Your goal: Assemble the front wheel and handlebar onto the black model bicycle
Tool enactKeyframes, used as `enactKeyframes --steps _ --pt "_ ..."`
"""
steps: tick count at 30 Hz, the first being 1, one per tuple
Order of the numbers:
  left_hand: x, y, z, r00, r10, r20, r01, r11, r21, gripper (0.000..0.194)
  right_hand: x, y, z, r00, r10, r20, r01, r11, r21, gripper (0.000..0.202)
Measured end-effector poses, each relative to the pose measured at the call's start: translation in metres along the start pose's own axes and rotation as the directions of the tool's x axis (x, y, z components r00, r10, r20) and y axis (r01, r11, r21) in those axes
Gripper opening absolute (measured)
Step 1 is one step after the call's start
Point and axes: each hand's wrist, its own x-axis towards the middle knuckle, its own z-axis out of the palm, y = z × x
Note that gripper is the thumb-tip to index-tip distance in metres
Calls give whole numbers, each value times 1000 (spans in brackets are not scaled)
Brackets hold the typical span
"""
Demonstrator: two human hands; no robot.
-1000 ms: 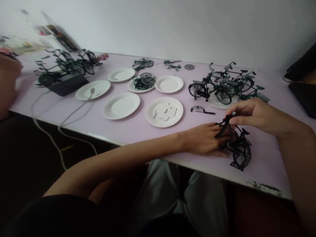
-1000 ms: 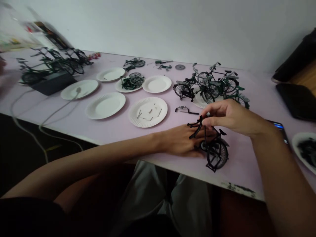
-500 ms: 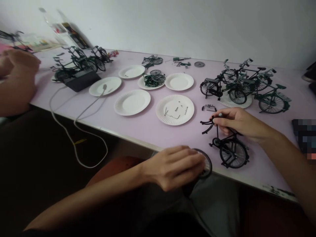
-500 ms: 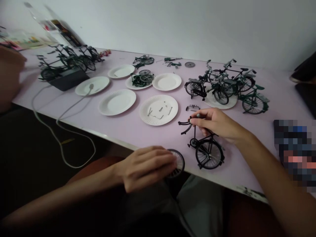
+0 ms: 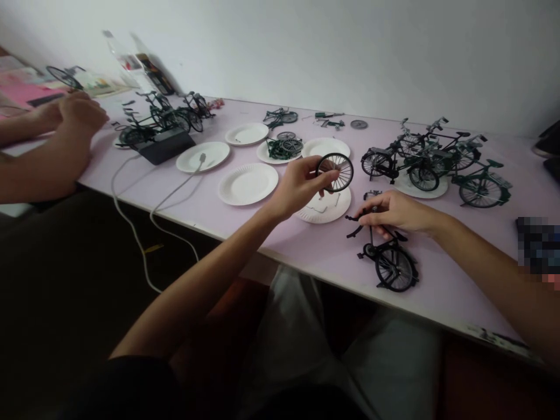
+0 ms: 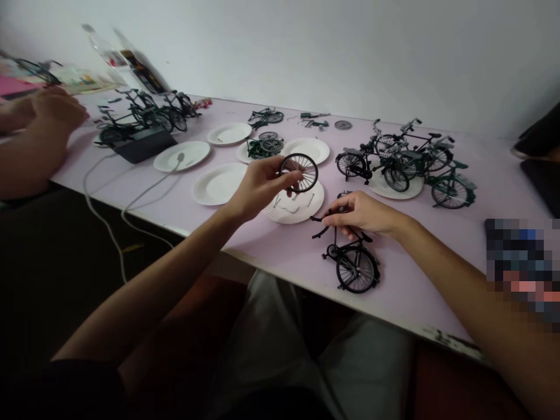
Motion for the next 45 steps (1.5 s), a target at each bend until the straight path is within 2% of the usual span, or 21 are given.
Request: enactKeyframes --steps 2,5,7,9,12,14,16,18,22,24,26,30,35,42,45 --pt "23 -1 -1 984 -9 175 5 1000 23 18 0 2 3 990 -61 -125 67 997 40 36" --pt "58 -3 2 900 -4 436 -33 996 78 20 -8 8 8 943 -122 -309 136 991 22 35" --pt "76 -2 8 846 16 532 -58 996 62 24 -16 12 10 924 -111 -366 124 992 12 34" --pt "86 -1 15 811 34 584 -54 998 16 29 -24 15 10 920 -66 -387 99 993 64 33" --pt "84 1 24 785 19 620 -14 1000 -13 31 -32 17 7 915 13 -403 44 990 132 34" --pt "76 2 25 775 -30 631 17 1000 26 30 -33 17 5 919 31 -394 21 992 125 35" --pt "68 4 22 794 -59 605 30 998 58 29 -33 16 2 936 40 -350 -1 994 110 36" --pt "64 6 17 789 -79 609 36 996 82 28 -32 16 0 947 53 -316 -18 993 113 36" --pt "63 6 9 714 -113 691 56 993 105 27 -31 16 -2 945 56 -321 -11 990 140 37" --pt "62 4 9 694 -125 709 81 992 96 27 -31 17 -2 945 43 -323 6 989 148 35" --pt "61 3 9 699 -128 704 102 992 79 26 -31 18 -1 946 25 -324 28 987 157 33" --pt "63 5 4 750 -125 650 106 992 68 26 -31 19 -2 952 -5 -305 53 988 148 32" --pt "62 5 4 709 -122 694 146 989 25 22 -33 18 -3 954 -9 -300 40 994 100 32" --pt "46 -1 25 691 -80 719 146 989 -30 25 -33 14 4 951 -43 -306 78 992 103 21" --pt "42 -4 30 703 -95 705 143 990 -10 28 -33 11 7 949 -26 -315 73 988 138 23"
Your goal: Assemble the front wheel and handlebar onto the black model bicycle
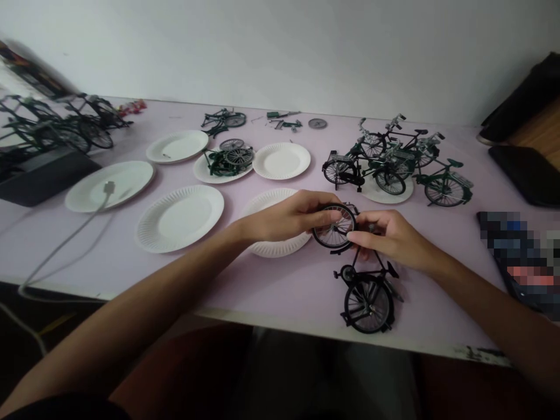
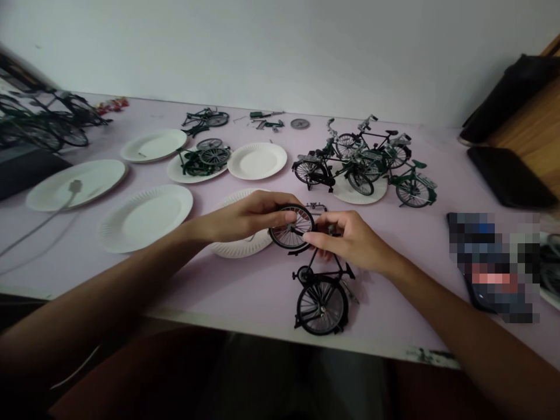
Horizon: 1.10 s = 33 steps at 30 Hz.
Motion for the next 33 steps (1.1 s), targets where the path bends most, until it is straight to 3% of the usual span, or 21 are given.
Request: enactKeyframes --steps 6,14,21,33 --pt "0 -3 1 1000 25 -3 -25 997 80 30 -1 -4 1 999 28 -16 -28 1000 4 28" --pt "-1 1 4 1000 -7 -21 8 999 36 27 -1 -2 -1 1000 -7 5 7 1000 17 27" --pt "3 -1 8 999 25 -23 -26 999 -25 21 -1 -1 -1 992 36 118 -35 999 -8 33" --pt "3 -3 14 991 31 -129 -39 997 -61 20 -2 -2 2 996 24 82 -21 999 -41 33"
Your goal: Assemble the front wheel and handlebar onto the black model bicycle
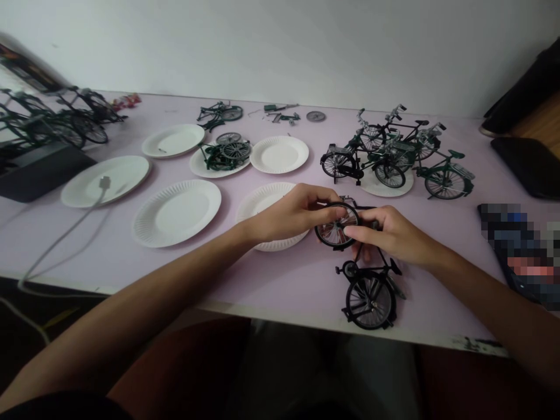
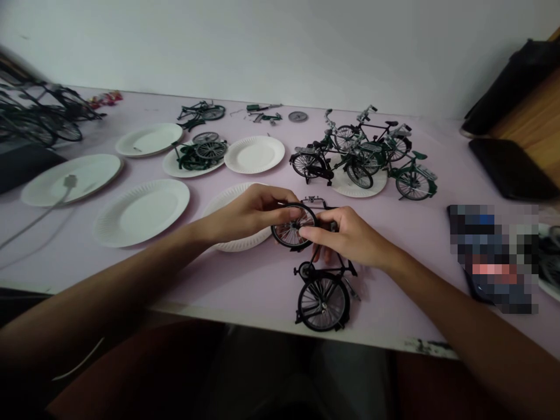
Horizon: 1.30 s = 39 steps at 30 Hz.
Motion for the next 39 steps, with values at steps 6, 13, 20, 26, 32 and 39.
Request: enactKeyframes --steps 6,13,20,26,32,39 --pt "-1 1 3 1000 -10 -25 10 1000 -3 22 -2 -1 -1 1000 6 9 -6 1000 -8 29" --pt "-1 1 2 1000 -22 -4 22 1000 -9 23 -1 0 0 1000 13 7 -12 1000 -24 33" --pt "-3 5 0 997 -81 19 80 996 26 26 -2 -2 1 1000 9 -5 -9 1000 -21 31" --pt "-4 4 -3 995 -82 49 79 995 62 27 0 0 -2 1000 7 3 -7 1000 -2 31" --pt "-6 2 -1 996 -65 53 63 998 29 26 1 3 -5 999 20 32 -22 999 47 35" --pt "-2 5 -6 998 23 -66 -13 989 149 37 1 2 -4 1000 16 6 -16 999 40 31"
